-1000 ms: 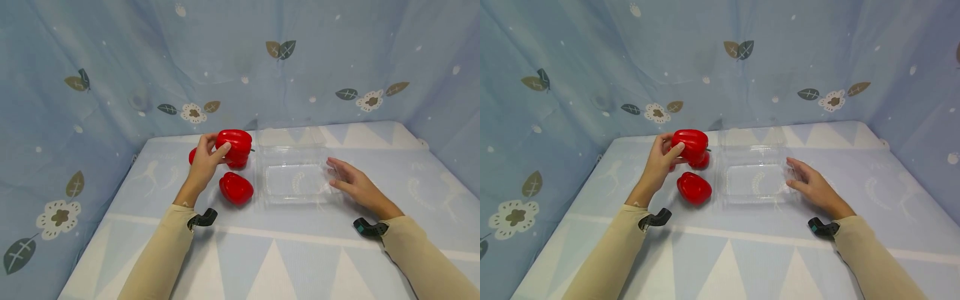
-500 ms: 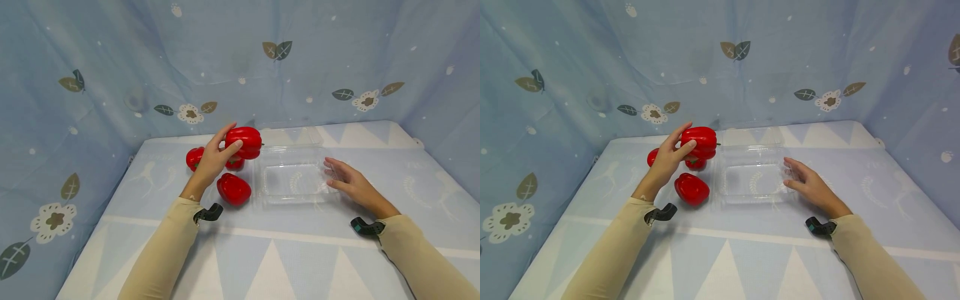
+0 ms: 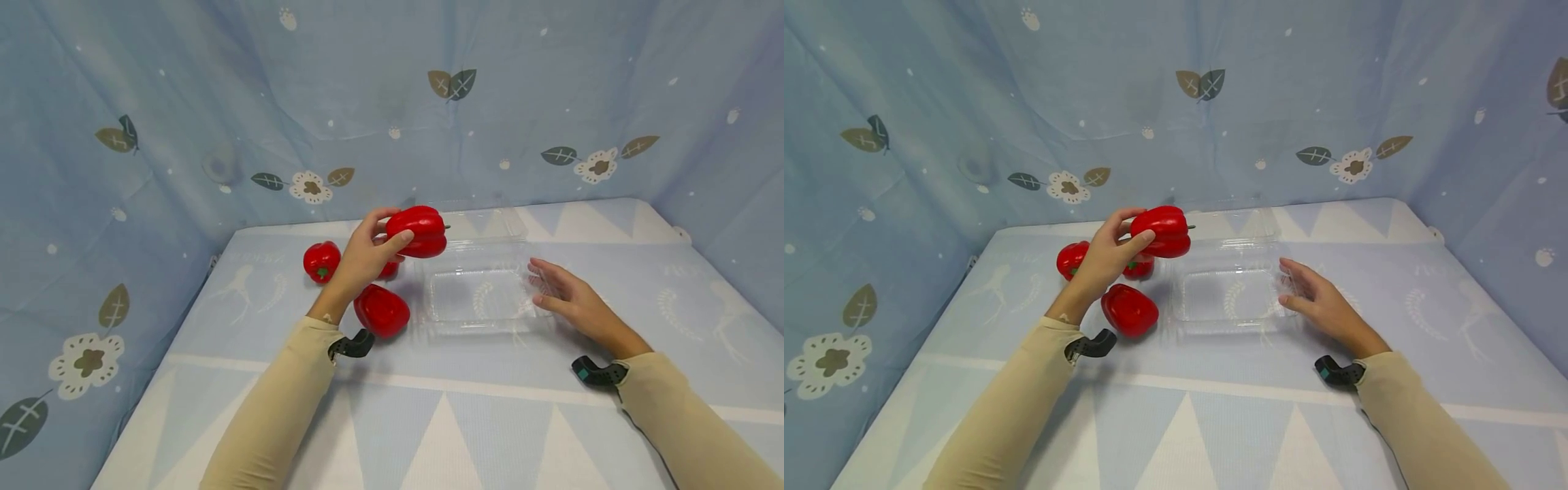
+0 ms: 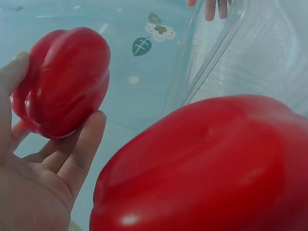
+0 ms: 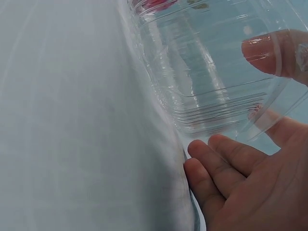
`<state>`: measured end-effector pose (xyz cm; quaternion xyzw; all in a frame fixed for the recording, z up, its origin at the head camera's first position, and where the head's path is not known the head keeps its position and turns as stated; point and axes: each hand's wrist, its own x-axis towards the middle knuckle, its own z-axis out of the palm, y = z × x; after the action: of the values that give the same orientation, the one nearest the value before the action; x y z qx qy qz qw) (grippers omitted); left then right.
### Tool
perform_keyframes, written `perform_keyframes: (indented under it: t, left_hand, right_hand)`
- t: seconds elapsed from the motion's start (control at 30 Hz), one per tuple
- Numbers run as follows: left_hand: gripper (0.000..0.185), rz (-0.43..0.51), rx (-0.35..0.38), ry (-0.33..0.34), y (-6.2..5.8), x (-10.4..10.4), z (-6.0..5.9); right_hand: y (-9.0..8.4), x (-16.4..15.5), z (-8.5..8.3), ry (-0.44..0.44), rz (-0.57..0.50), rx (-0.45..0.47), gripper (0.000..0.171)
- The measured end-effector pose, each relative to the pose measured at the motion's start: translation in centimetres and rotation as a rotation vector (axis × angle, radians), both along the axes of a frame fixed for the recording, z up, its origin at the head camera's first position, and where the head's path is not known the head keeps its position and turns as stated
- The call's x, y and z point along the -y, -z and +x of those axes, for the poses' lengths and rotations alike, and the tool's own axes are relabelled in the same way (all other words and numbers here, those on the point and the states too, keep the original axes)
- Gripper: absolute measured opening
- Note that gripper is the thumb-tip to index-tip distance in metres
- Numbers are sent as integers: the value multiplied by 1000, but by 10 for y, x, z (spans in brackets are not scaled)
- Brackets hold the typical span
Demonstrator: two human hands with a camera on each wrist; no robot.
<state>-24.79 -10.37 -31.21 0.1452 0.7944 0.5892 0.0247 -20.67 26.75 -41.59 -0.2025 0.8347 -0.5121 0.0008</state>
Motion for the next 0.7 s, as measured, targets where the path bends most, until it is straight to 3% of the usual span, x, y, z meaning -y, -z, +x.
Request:
perform_keyframes:
  t: [0.2,0.53,0.7]
  left_hand:
    - [66,-20,1,4,10,-9,-8]
    - [64,31,23,0,6,-34,-8]
    - [61,18,-2,54,5,-42,-7]
  right_hand:
    - [0,0,1,-21,-27,8,69]
    - [0,0,1,-38,-46,28,70]
    - [0,-1,1,-42,-44,27,70]
